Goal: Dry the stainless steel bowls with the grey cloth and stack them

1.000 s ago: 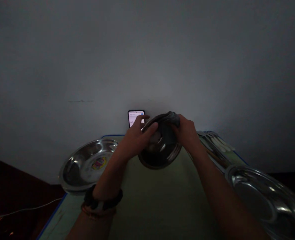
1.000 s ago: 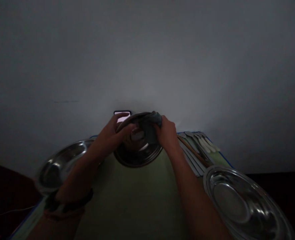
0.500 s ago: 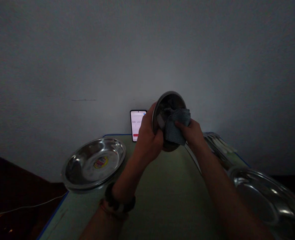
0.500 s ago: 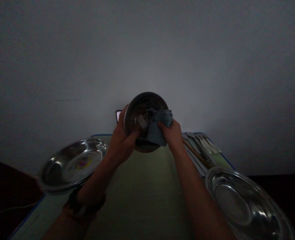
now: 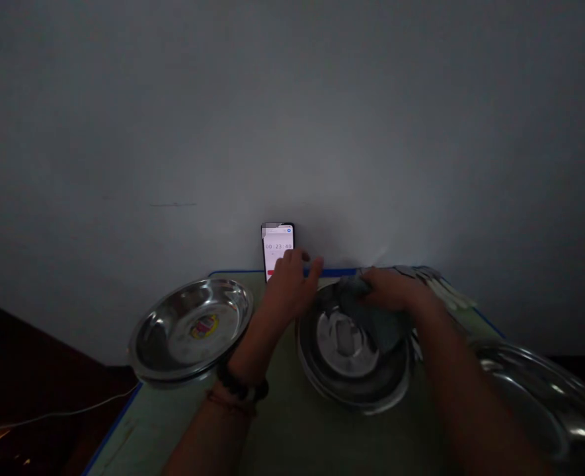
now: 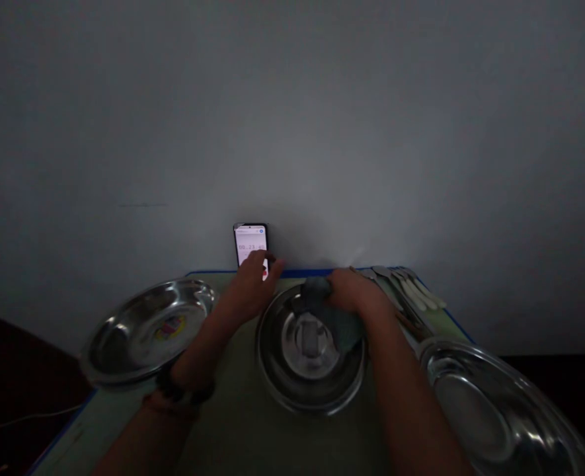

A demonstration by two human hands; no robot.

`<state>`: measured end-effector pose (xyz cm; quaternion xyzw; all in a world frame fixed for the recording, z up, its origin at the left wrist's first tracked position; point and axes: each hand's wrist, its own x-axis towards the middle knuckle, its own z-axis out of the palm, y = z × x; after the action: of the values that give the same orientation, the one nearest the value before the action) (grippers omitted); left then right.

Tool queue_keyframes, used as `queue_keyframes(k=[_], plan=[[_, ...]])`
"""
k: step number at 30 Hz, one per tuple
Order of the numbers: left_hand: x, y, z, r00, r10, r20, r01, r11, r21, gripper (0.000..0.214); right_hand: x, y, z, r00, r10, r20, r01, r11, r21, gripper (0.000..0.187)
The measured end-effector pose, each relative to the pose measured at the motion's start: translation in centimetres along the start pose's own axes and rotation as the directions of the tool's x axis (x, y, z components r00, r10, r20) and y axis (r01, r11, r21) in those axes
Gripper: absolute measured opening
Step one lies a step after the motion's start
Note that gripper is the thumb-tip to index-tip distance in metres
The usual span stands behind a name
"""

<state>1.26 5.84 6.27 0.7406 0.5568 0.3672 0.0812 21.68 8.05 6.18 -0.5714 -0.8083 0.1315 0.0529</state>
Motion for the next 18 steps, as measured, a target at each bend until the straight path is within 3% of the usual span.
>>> queue_keyframes(k=[4,9,18], plan=[[0.4,-1.8,0.9,0.984,0.101,-0.146,-0.073,0.980,0.184,0.016,0.2,-0.9,1.0,0.998,-0.026,0.066,0.026,1.000,0.003,0.014],[0.7,-2.6,1.6,0.970,0.185,-0.159,-0.127,0.939,0.318,0.013,0.6,-1.5,2.1,0.997,-0.023,0.076,0.021,1.000,0.022,0.014],[2.1,-3.3,2.7,0.977,0.163,-0.141,-0.080,0.882,0.464,0.020,2.4,-1.5,3.8,0.986,0.009,0.168,-0.020,0.998,0.064,0.023]])
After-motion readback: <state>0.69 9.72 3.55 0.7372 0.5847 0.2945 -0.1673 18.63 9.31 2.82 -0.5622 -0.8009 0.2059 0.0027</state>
